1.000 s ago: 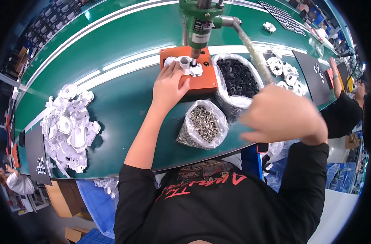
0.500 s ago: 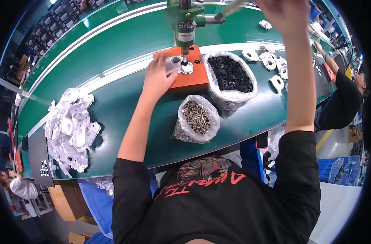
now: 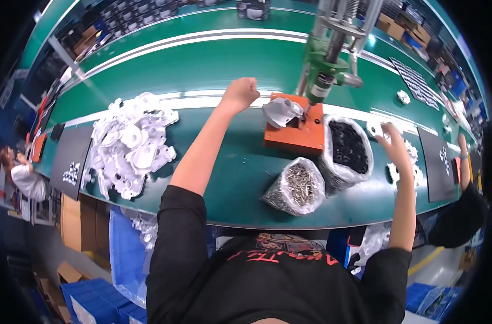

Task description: Assembling white plastic parts with metal inserts using a manual press machine on a factory assembly line.

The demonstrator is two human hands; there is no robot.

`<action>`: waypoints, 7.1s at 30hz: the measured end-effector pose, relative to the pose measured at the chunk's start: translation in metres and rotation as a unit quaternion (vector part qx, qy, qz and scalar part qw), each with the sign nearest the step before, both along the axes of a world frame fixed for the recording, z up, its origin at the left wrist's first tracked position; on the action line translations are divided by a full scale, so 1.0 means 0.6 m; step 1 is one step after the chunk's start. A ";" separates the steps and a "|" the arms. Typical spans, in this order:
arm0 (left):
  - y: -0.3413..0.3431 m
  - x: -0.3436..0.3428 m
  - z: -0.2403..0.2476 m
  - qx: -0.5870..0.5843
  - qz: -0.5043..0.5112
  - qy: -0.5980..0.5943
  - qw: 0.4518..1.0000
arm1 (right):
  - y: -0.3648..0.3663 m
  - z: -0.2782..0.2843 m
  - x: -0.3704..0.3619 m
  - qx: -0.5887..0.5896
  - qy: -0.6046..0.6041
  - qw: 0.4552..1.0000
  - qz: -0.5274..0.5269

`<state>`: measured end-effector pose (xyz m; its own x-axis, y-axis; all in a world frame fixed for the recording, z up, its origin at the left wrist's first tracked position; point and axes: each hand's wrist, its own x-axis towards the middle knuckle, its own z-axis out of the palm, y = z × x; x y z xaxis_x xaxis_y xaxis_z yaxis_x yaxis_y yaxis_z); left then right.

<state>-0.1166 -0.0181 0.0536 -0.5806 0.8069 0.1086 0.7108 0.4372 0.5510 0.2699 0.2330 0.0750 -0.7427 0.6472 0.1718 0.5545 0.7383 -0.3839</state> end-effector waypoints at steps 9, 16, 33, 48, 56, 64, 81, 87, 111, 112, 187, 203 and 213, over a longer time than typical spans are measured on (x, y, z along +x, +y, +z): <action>-0.013 0.106 -0.035 -0.014 -0.047 0.028 0.998 | -0.012 -0.232 0.108 0.122 -0.170 0.951 -0.228; -0.019 0.101 -0.035 -0.036 0.030 -0.033 0.998 | -0.084 -0.247 0.123 0.157 0.078 0.977 -0.123; -0.115 -0.169 -0.134 0.270 0.194 0.072 0.940 | -0.089 -0.245 0.130 0.128 0.144 0.957 -0.215; -0.313 -0.291 -0.178 -0.259 0.225 0.237 0.909 | -0.092 -0.235 0.127 0.125 0.127 0.959 -0.219; -0.324 -0.253 -0.125 0.074 0.116 0.136 0.981 | -0.102 -0.236 0.108 0.143 0.156 0.945 -0.251; -0.135 0.061 -0.054 0.364 0.038 -0.247 0.897 | -0.175 -0.165 0.070 -0.228 0.584 0.759 -0.177; -0.017 0.355 -0.018 0.365 -0.252 -0.459 0.770 | -0.333 -0.072 -0.049 -0.349 0.400 0.835 0.145; -0.010 0.348 -0.005 0.414 -0.226 -0.556 0.684 | -0.328 -0.050 -0.080 -0.362 0.429 0.815 0.144; 0.025 0.155 -0.075 0.232 -0.122 0.273 0.926 | -0.144 -0.159 -0.069 0.015 0.114 0.993 -0.039; 0.028 0.162 -0.081 0.232 -0.131 0.248 0.931 | -0.144 -0.162 -0.070 0.012 0.129 0.990 -0.051; 0.043 0.160 -0.120 0.264 -0.118 0.231 0.929 | -0.301 -0.055 -0.108 -0.006 0.037 0.957 0.288; 0.040 0.164 -0.113 0.270 -0.107 0.223 0.930 | -0.334 -0.044 -0.112 -0.022 0.064 0.937 0.344; 0.040 0.164 -0.115 0.278 -0.110 0.221 0.928 | -0.339 -0.062 -0.121 0.052 0.038 0.932 0.356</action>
